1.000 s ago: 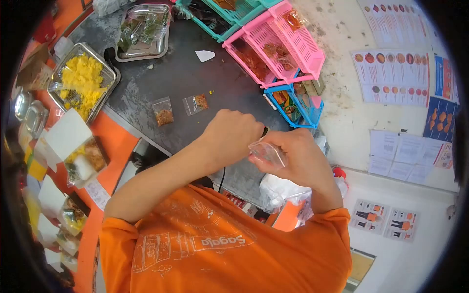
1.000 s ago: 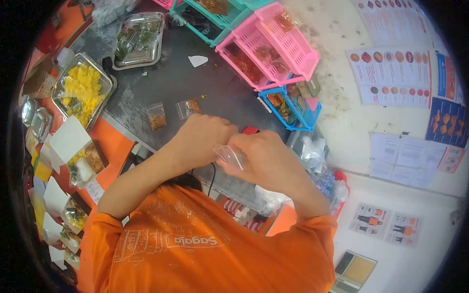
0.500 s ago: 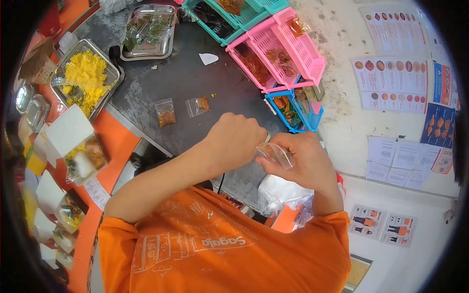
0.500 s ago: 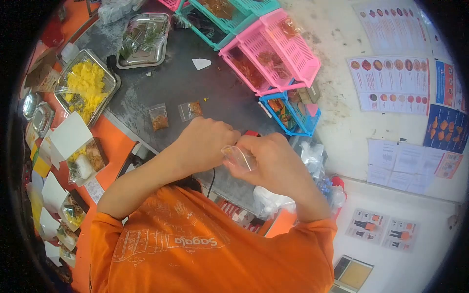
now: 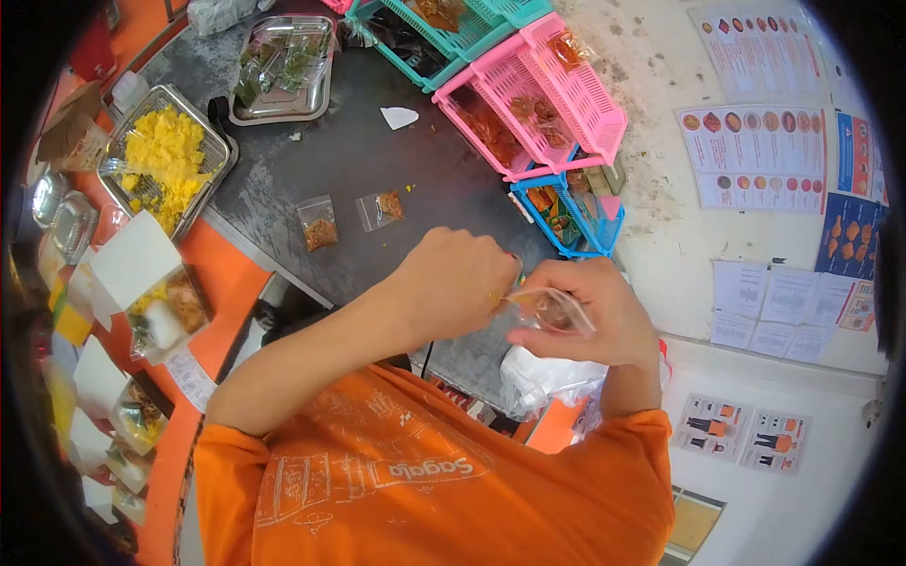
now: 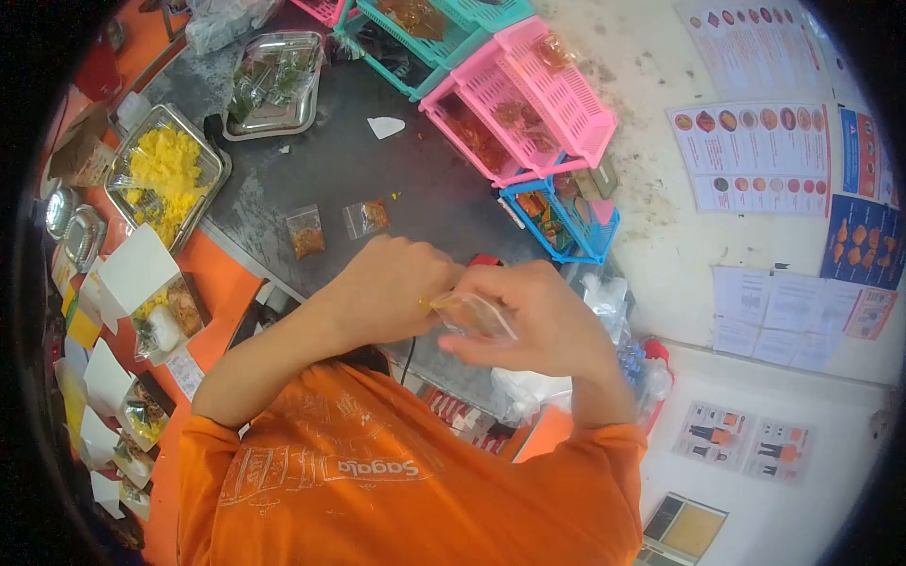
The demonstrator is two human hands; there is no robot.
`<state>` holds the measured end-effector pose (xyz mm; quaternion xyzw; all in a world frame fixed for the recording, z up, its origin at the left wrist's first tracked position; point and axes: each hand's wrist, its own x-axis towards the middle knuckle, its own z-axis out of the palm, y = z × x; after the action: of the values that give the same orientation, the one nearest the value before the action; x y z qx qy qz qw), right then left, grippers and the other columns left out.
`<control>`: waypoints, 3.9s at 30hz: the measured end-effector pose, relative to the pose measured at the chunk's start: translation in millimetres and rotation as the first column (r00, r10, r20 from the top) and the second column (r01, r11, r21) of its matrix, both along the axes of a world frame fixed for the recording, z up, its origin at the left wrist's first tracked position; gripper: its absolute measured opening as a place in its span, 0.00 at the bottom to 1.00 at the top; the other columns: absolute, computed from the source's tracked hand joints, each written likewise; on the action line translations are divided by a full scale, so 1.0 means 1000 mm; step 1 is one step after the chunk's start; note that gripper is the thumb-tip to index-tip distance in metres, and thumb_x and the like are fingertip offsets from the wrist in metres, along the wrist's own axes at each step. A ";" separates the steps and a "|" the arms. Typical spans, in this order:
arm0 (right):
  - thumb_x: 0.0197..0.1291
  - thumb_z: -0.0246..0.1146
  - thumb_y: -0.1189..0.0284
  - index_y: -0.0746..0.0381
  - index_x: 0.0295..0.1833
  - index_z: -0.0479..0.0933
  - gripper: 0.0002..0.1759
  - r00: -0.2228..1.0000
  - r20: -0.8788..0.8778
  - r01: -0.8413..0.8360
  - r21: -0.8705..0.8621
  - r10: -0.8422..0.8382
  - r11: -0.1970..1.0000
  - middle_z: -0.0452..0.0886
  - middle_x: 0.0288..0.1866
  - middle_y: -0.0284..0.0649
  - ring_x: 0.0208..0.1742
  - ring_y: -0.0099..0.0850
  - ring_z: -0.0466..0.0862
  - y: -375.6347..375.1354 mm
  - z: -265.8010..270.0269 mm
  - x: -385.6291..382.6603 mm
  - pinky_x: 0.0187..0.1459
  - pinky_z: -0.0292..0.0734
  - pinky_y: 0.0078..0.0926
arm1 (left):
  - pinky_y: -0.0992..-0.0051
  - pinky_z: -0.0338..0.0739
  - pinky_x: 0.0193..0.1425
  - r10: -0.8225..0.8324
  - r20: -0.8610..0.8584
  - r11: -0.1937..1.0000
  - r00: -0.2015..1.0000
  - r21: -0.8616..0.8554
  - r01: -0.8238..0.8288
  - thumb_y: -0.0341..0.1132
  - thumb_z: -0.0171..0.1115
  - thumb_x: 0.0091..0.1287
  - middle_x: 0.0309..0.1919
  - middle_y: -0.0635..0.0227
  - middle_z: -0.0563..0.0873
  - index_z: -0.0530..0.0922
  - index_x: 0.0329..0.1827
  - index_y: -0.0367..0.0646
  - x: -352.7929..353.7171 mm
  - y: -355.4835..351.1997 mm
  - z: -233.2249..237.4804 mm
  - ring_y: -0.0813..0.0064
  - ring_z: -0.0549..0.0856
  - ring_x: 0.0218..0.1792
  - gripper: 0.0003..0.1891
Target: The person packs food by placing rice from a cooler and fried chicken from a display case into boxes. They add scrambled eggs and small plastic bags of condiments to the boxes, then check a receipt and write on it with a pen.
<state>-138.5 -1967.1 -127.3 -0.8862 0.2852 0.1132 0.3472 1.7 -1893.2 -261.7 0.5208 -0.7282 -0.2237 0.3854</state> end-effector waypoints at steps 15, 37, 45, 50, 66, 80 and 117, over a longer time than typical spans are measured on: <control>0.56 0.76 0.71 0.64 0.40 0.71 0.19 0.399 0.612 -0.119 0.773 -0.683 0.623 0.75 0.25 0.39 0.20 0.34 0.76 -0.018 -0.074 -0.123 0.20 0.75 0.25 | 0.70 0.66 0.25 -0.421 -0.007 0.884 0.907 0.219 0.413 0.47 0.66 0.52 0.19 0.75 0.72 0.69 0.21 0.46 0.022 0.103 0.131 0.72 0.71 0.21 0.17; 0.58 0.70 0.79 0.65 0.43 0.84 0.07 0.619 0.485 0.476 0.394 -0.618 0.786 0.80 0.46 0.42 0.46 0.26 0.78 0.035 -0.120 -0.074 0.51 0.72 0.22 | 0.69 0.83 0.39 0.038 -0.734 0.946 0.678 0.245 0.213 0.36 0.70 0.64 0.31 0.57 0.87 0.82 0.42 0.32 -0.046 0.023 -0.042 0.64 0.88 0.32 0.14; 0.64 0.66 0.80 0.68 0.41 0.83 0.03 0.494 0.548 0.502 0.454 -0.675 0.736 0.84 0.36 0.37 0.38 0.23 0.80 0.039 -0.147 -0.042 0.39 0.73 0.21 | 0.80 0.81 0.45 0.363 -0.834 0.834 0.415 0.490 0.255 0.28 0.66 0.69 0.37 0.66 0.89 0.83 0.47 0.30 -0.019 0.045 -0.050 0.83 0.85 0.39 0.09; 0.61 0.65 0.81 0.69 0.38 0.82 0.02 0.663 0.660 0.304 0.194 -0.353 0.933 0.84 0.32 0.42 0.33 0.32 0.81 0.044 -0.143 -0.017 0.36 0.74 0.26 | 0.81 0.79 0.49 0.353 -0.916 0.906 0.192 0.385 0.175 0.26 0.69 0.67 0.43 0.66 0.88 0.85 0.44 0.33 -0.006 0.058 -0.058 0.85 0.83 0.44 0.06; 0.52 0.69 0.83 0.66 0.37 0.82 0.05 0.743 0.661 -0.165 0.031 0.104 0.986 0.82 0.33 0.42 0.32 0.38 0.81 0.115 -0.174 0.092 0.33 0.76 0.30 | 0.79 0.74 0.45 0.583 -0.787 0.800 0.201 0.513 -0.311 0.27 0.68 0.66 0.38 0.70 0.82 0.83 0.37 0.38 0.049 0.191 -0.078 0.83 0.79 0.40 0.02; 0.59 0.67 0.80 0.65 0.38 0.83 0.03 0.740 0.670 -0.212 0.315 -0.058 0.925 0.84 0.32 0.40 0.31 0.31 0.80 0.115 -0.179 0.106 0.33 0.74 0.26 | 0.76 0.76 0.47 0.654 -0.725 0.687 0.215 0.452 -0.569 0.22 0.68 0.64 0.37 0.66 0.84 0.83 0.39 0.35 0.078 0.226 -0.065 0.76 0.82 0.42 0.03; 0.59 0.67 0.71 0.67 0.55 0.75 0.20 0.944 0.235 0.321 -0.470 -0.234 0.823 0.82 0.47 0.50 0.41 0.45 0.84 0.039 -0.427 0.129 0.43 0.82 0.37 | 0.60 0.73 0.65 0.784 0.502 0.225 0.366 0.320 -0.920 0.37 0.64 0.69 0.56 0.48 0.82 0.70 0.70 0.40 0.101 0.325 -0.146 0.52 0.80 0.59 0.27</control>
<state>-9.5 -1928.2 -554.4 -0.9008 0.4008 -0.0911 0.1403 102.7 -1568.7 -407.3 0.9422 -0.2569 -0.1111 0.1844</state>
